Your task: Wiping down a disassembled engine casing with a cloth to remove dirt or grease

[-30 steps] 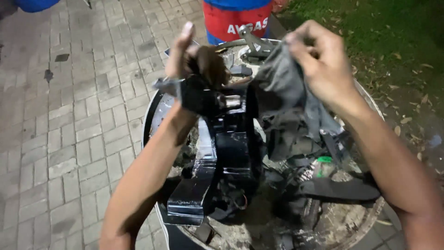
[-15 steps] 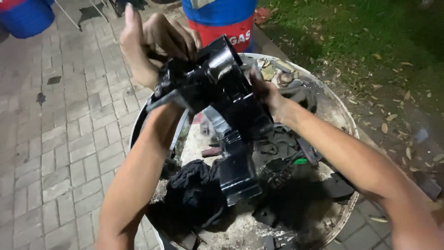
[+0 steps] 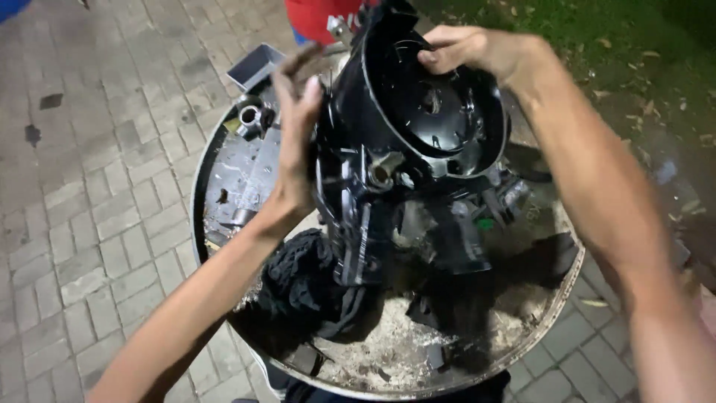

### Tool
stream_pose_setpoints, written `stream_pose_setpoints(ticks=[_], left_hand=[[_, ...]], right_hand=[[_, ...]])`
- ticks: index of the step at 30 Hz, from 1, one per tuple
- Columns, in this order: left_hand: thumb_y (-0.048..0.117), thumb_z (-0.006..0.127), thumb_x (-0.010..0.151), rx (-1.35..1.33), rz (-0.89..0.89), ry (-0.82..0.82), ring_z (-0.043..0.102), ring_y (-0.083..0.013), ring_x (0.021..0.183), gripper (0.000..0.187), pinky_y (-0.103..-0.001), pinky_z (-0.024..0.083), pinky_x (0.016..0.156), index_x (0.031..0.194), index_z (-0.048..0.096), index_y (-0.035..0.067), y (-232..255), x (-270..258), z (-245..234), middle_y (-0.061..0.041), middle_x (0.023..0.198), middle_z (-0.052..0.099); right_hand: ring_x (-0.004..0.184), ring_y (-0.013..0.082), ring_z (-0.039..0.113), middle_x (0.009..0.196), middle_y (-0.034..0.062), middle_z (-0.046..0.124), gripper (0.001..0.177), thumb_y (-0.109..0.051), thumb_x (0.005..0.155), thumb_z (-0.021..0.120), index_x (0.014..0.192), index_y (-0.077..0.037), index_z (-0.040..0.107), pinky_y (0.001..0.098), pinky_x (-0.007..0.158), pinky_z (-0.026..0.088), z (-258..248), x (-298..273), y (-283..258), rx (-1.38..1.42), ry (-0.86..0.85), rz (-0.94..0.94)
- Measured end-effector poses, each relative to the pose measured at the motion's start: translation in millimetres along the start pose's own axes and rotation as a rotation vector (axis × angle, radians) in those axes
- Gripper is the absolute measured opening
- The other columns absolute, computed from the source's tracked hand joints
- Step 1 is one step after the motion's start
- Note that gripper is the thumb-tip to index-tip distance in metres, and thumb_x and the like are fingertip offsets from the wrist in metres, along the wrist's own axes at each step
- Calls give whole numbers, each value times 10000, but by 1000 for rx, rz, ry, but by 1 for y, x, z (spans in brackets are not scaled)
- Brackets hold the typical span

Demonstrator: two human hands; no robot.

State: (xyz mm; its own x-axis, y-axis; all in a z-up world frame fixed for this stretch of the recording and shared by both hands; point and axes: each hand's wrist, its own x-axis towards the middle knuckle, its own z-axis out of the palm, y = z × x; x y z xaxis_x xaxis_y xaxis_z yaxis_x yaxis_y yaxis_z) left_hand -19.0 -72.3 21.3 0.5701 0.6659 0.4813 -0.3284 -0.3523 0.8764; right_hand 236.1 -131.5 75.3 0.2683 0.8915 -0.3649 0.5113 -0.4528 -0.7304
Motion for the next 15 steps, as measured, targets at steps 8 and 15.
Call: stream_pose_setpoints(ticks=[8,15], left_hand=[[684,513,643,-133,-686,-89,673,-266,1171,953,-420,550,996,1376,551,77,30,0,4,-151,1340,680],[670,668,664,398,-692,-94,427,-289,1461,1109,-502,350,1171,1542,323,88,22,-8,-6,-171,1619,354]], right_hand=[[1500,210,334,1626,1,374,927,-521,659,651,1519,-244,442,423,1231,222,12,-26,-43,-424,-121,147],[1373,200,525,1490,-13,579,450,-266,994,383,1385,-228,603,443,1216,321,5,-7,-41,-580,-239,-124]])
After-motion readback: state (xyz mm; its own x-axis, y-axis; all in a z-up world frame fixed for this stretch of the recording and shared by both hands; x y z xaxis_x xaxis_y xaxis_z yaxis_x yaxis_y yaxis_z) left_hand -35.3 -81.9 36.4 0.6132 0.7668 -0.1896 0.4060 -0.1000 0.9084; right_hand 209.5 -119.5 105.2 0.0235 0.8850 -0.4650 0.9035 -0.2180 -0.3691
